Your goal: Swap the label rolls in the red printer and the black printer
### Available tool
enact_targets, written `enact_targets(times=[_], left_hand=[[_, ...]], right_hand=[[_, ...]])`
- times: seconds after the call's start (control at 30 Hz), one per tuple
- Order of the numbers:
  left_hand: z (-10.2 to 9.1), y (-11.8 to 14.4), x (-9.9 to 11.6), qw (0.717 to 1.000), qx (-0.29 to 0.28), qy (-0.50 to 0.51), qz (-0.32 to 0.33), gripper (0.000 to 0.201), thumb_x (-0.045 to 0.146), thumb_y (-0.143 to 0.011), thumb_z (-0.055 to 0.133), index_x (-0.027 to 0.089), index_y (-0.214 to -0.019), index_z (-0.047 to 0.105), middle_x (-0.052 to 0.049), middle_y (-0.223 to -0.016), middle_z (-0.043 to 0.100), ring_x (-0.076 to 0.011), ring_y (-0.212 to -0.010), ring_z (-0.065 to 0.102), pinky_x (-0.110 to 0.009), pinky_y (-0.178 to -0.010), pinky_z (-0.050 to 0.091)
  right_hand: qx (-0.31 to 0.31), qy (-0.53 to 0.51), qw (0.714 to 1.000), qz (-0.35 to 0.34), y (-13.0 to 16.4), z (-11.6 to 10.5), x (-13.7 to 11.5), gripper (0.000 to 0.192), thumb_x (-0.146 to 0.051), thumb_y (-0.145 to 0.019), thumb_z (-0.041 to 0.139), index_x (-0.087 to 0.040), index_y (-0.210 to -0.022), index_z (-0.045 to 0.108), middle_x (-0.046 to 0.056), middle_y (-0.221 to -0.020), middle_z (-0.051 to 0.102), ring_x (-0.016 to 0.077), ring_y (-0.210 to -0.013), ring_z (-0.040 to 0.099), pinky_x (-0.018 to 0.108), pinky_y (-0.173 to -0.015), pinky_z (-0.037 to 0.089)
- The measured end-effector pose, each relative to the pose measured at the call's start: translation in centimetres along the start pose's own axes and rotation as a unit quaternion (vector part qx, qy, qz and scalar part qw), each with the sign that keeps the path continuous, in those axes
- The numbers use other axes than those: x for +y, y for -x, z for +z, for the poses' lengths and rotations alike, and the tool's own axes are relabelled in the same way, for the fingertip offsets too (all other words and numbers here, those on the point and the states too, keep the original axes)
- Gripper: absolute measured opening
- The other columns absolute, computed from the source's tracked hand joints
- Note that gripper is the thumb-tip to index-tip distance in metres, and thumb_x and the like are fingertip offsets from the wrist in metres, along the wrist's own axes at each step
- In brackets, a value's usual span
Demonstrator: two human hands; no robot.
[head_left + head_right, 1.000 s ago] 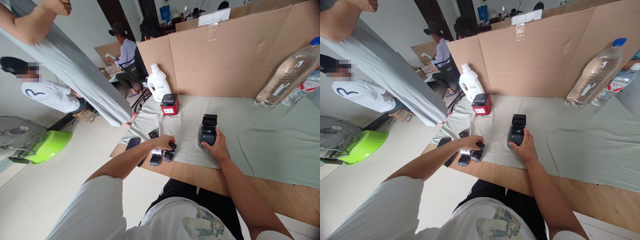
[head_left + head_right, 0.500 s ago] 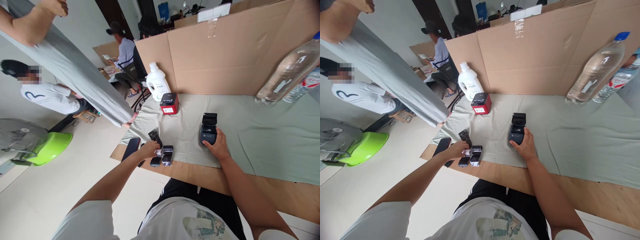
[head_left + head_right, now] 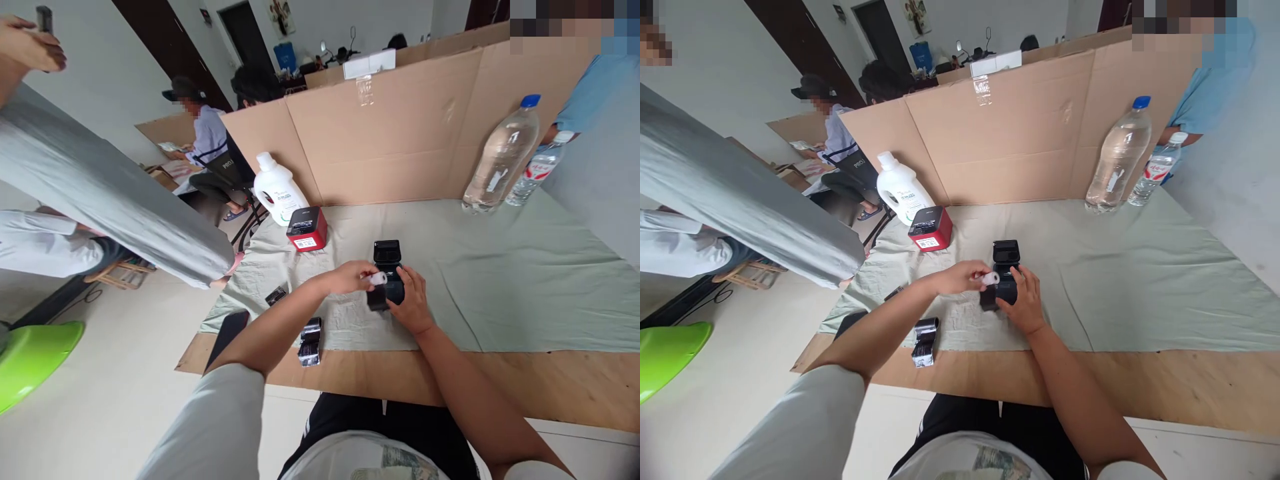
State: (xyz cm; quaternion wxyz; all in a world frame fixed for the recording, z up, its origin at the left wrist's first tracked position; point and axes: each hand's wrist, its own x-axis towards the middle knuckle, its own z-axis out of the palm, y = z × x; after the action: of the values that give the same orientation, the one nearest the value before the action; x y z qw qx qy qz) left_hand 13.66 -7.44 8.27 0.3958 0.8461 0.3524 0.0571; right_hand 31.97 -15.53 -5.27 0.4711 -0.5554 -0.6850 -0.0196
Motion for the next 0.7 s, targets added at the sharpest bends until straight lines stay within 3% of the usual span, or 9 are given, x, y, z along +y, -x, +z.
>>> enact_targets(times=[0.1,0.2,0.37,0.7], left_hand=[[1.9,-5.3,-0.8,0.994,0.076,-0.079,0.013,0.027,0.013,-0.069,0.068,0.018,-0.095,0.07,-0.005,-0.096,0.064,-0.0205,-0.088,0.06,-0.028,-0.08,0.044],[3.2,-7.5,-1.2,0.985,0.061,-0.163,-0.012,0.022,0.012,-0.073,0.063,0.019,-0.093,0.069,-0.008,-0.1,0.066,-0.0252,-0.097,0.06,-0.033,-0.087,0.043],[4.0,-7.3,-1.2,0.967,0.061,-0.243,-0.041,0.024,0.019,-0.081,0.057,0.022,-0.104,0.06,-0.007,-0.104,0.067,-0.0264,-0.107,0.056,-0.038,-0.095,0.039],[4.3,-6.8,-1.4,0.956,0.098,-0.277,-0.009,0.026,0.019,-0.078,0.055,0.023,-0.103,0.058,-0.003,-0.109,0.066,-0.0243,-0.105,0.056,-0.038,-0.091,0.041]], right_hand=[[0.016,0.007,1.0,0.001,-0.2,-0.6,0.4,0.048,-0.036,-0.082,0.06,-0.025,-0.128,0.052,0.012,-0.124,0.049,0.029,-0.114,0.046,0.051,-0.097,0.044],[0.02,0.008,1.0,0.006,-0.3,-0.8,0.8,0.028,-0.026,-0.082,0.058,-0.026,-0.109,0.066,0.008,-0.111,0.055,0.0253,-0.104,0.048,0.045,-0.093,0.046],[0.008,-0.001,1.0,0.002,-0.6,-0.8,0.8,0.027,-0.013,-0.08,0.053,-0.026,-0.094,0.072,0.006,-0.099,0.059,0.0224,-0.098,0.049,0.041,-0.091,0.046],[0.022,0.02,0.999,-0.014,-0.7,-0.9,0.5,0.028,-0.006,-0.079,0.054,-0.02,-0.095,0.072,0.008,-0.096,0.06,0.0221,-0.096,0.049,0.038,-0.089,0.047]])
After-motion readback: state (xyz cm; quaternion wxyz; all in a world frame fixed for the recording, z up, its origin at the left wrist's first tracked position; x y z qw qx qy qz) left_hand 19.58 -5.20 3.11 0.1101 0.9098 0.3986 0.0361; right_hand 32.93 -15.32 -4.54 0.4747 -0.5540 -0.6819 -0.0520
